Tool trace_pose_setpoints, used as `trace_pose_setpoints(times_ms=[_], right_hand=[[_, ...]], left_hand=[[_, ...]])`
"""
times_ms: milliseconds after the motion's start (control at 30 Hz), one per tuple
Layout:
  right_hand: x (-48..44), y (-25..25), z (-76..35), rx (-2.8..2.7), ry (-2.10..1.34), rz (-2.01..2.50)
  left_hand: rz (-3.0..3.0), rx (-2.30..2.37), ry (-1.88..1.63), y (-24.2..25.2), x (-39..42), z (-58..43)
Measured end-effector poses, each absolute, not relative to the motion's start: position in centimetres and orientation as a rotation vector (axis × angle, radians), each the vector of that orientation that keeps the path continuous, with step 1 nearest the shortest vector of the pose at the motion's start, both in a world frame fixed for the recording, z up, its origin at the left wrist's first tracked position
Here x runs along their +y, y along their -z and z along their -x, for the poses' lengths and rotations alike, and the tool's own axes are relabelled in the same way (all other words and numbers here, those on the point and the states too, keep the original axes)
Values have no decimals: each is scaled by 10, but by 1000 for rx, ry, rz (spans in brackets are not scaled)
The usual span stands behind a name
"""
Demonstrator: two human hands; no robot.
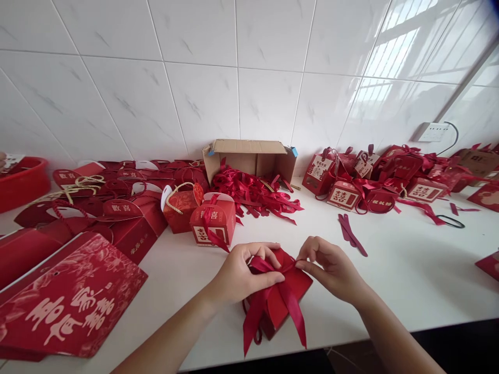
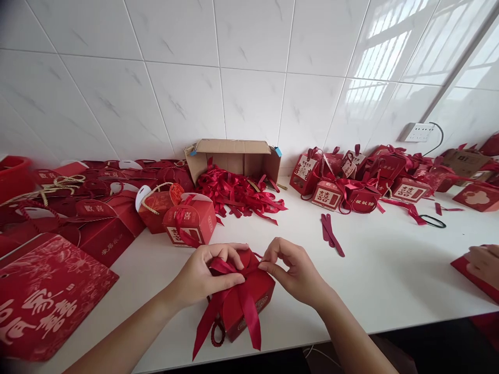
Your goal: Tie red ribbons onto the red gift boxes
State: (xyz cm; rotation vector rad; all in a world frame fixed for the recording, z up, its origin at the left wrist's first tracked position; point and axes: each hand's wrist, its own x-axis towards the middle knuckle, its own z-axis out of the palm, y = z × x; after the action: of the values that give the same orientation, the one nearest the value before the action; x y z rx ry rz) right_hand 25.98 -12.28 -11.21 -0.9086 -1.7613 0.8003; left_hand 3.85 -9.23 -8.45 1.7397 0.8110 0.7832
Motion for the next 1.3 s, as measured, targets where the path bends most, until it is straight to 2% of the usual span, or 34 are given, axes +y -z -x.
trace_pose_setpoints(times_ms=[133,300,533,700,867,1100,1300], right_hand=[[-126,107,-259,-1751,-894,889],[-129,111,-270,-1701,-927,849],[-121,117,-297,-2086,-1423,632],[-107,118,-289,-2185,-1449,612],[-96,118,-276,-2098,-1630,605],[-100,123,-288,-1954,-1509,674],[-101,121,-318,-1907,-1540,594]], left_hand=[[-1685,652,-769,85,-89,-32],[-1578,704,-846,87,-89,-32],[-1272,691,-1098,100,-83,-34],[-1078,689,-1177,104,-78,-34],[-1055,769,-1152,103,-78,-36],[-1088,796,-1151,104,-77,-34],[-1152,869,-1009,105,-79,-38]])
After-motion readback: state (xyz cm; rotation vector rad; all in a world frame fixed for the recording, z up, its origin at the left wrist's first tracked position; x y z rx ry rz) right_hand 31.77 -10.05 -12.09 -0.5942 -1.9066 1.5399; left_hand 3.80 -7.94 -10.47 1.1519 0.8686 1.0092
